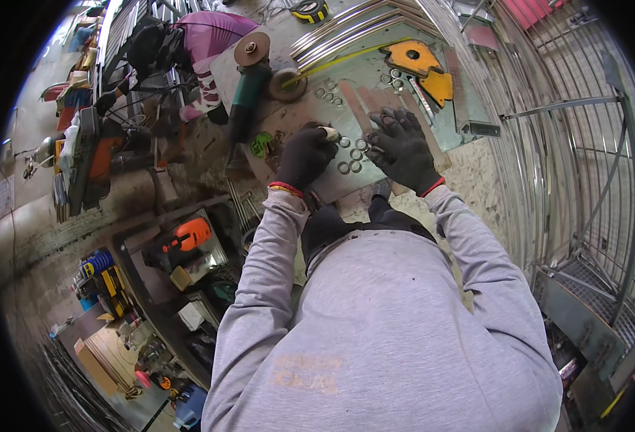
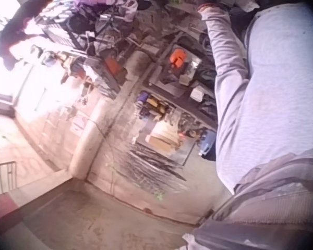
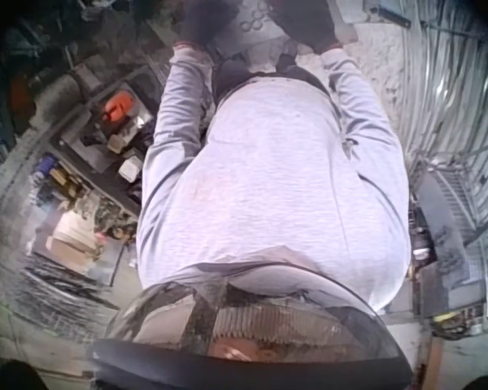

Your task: Grinding small metal parts using an angle grinder and pliers on a workbench.

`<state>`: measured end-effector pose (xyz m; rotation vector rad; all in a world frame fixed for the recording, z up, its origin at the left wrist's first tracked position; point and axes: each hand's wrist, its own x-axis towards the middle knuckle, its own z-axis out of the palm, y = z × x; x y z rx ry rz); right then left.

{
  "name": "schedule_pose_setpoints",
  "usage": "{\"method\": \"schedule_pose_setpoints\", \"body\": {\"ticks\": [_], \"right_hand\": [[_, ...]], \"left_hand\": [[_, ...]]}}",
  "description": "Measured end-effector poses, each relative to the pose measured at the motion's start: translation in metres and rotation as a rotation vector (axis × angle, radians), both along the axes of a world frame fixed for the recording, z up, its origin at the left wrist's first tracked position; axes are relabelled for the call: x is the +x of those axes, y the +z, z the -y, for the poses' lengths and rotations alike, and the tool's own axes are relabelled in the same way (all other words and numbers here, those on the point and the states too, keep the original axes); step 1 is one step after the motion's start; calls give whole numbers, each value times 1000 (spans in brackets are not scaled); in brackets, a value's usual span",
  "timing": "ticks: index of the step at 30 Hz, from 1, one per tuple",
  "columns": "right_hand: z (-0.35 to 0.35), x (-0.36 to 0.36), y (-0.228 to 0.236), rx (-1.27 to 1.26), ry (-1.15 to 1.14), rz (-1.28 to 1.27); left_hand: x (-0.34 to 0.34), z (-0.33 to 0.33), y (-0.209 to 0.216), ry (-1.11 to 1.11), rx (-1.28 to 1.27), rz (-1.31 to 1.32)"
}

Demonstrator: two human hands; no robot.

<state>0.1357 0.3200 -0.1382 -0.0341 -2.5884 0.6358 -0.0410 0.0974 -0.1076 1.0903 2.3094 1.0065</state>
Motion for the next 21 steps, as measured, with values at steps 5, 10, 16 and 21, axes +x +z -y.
{"method": "schedule_pose_setpoints", "body": {"ticks": [5,10,16,21], "right_hand": [[0,1,2,70,35,53],[0,-2,6,86,63,68],[-2,0,12,76,122,137],[1,1,10,134,125,165]], "left_hand": [[-1,12,-3,-28,37,86],[4,14,8,-37,59,102],[15,20,28,-256,-153,-104],[25,16,17,-169,-116,-262]]}}
